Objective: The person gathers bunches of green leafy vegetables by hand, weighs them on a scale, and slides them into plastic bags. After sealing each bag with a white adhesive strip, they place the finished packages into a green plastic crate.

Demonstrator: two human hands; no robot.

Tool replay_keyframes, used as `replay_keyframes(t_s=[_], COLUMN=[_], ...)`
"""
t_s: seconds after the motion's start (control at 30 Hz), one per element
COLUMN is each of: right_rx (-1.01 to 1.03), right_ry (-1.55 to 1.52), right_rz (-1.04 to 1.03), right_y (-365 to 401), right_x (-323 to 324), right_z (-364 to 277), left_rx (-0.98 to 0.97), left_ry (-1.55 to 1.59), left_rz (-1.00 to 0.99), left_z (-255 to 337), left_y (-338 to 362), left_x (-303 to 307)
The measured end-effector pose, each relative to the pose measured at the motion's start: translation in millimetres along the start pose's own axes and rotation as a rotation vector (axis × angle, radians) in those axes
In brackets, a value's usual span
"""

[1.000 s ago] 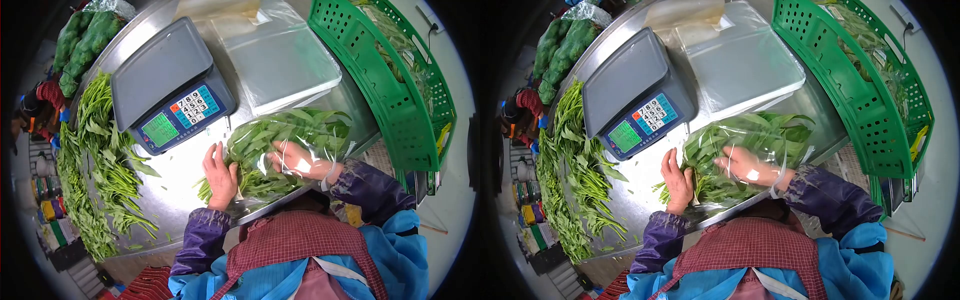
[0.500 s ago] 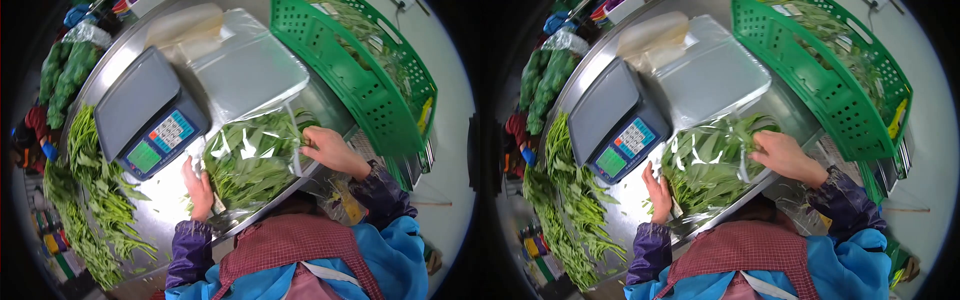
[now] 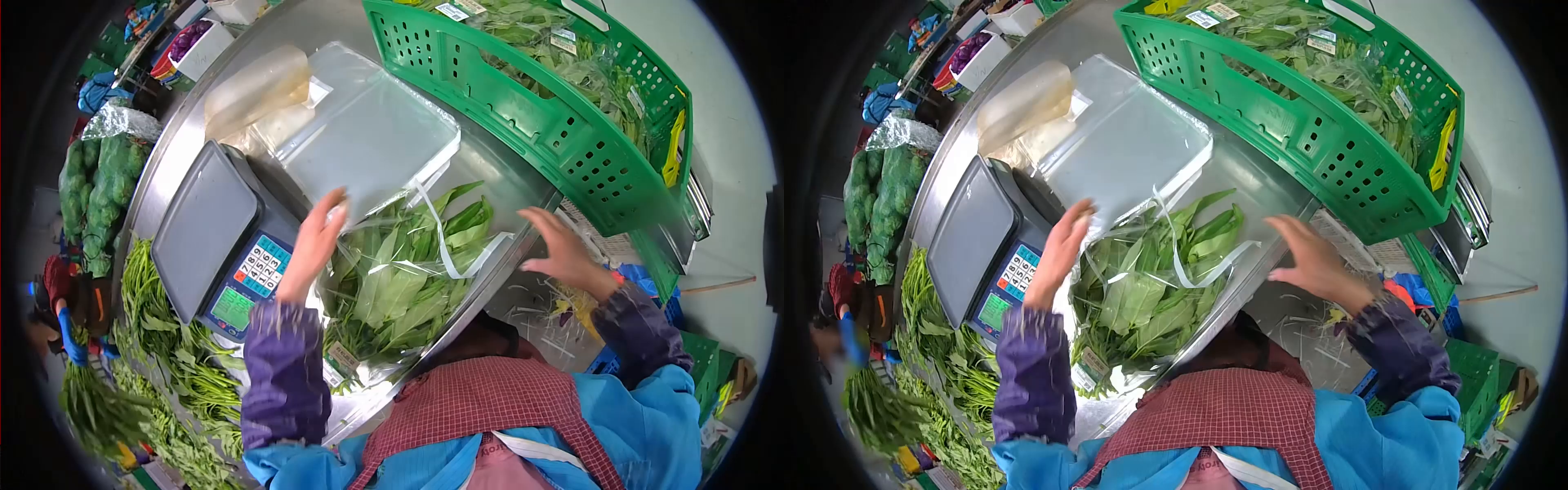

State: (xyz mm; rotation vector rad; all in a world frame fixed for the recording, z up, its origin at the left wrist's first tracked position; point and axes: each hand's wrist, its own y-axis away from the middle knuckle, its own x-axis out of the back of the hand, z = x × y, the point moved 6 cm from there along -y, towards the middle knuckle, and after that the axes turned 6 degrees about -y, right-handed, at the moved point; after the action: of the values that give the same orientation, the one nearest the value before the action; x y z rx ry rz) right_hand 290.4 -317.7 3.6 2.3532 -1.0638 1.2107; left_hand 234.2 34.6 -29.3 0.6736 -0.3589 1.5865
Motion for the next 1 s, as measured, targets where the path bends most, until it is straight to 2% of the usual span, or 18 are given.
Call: replay_keyframes(t_s=[0.03,0.13,0.2,0.23,0.3,0.37,0.43,0.63,0.7,0.73,0.77,0.8,0.83,0.87,0.9,0.93,0.97,1.0], right_rx=[0.0,0.111,-0.145,-0.147,-0.3,-0.183,-0.133,0.13,0.337,0.478,0.476,0.466,0.48,0.51,0.608,0.7,0.438,0.483], right_ry=[-0.002,-0.186,-0.662,-0.668,-0.86,-0.894,-0.865,-0.709,-0.595,-0.536,-0.567,-0.598,-0.492,-0.379,-0.201,-0.02,-0.32,-0.215], right_rz=[0.003,0.033,-0.121,-0.125,-0.133,-0.08,-0.024,0.03,0.155,0.257,0.335,0.409,0.355,0.309,0.427,0.551,0.369,0.472], right_y=[-8.1,-19.8,-19.6,-20.9,-23.0,-32.7,-48.2,-91.3,-92.5,-87.3,-89.3,-94.6,-120.6,-155.5,-177.2,-187.6,-198.5,-197.4], right_x=[-12.1,-39.9,-65.3,-63.6,-55.5,-41.4,-23.9,25.0,62.8,88.2,111.7,127.4,118.5,113.9,130.4,145.6,161.6,172.9], right_z=[-1.6,3.4,30.4,28.7,25.1,4.3,-20.0,-117.6,-166.1,-195.7,-210.7,-217.7,-219.6,-219.1,-219.2,-223.9,-229.0,-239.6], left_rx=[0.003,-0.078,0.02,0.028,0.217,0.19,0.204,-0.097,-0.073,-0.354,-0.495,-0.516,-0.531,-0.381,-0.243,-0.314,-0.346,-0.458], left_ry=[0.069,0.121,0.276,0.276,0.348,0.645,0.619,0.686,0.786,0.863,0.783,0.661,0.54,0.587,0.629,0.971,0.966,0.943], left_rz=[-0.173,-0.305,-0.706,-0.706,-0.172,-0.009,0.111,0.385,0.651,0.617,0.664,0.677,0.685,0.686,0.686,0.623,0.627,0.676], left_z=[14.0,25.3,21.6,26.7,28.7,-6.7,-1.1,16.8,47.6,59.9,99.9,106.7,109.8,85.3,64.4,71.2,83.0,95.0], left_y=[-21.1,-64.7,-68.1,-61.4,-56.8,-58.2,-40.3,18.9,58.8,76.3,99.9,99.8,92.4,65.4,43.5,46.6,47.3,52.3], left_x=[-16.3,-53.5,-81.7,-75.2,-20.6,25.2,56.7,148.3,183.8,213.2,229.7,240.4,251.9,255.4,257.8,255.4,260.3,267.1])
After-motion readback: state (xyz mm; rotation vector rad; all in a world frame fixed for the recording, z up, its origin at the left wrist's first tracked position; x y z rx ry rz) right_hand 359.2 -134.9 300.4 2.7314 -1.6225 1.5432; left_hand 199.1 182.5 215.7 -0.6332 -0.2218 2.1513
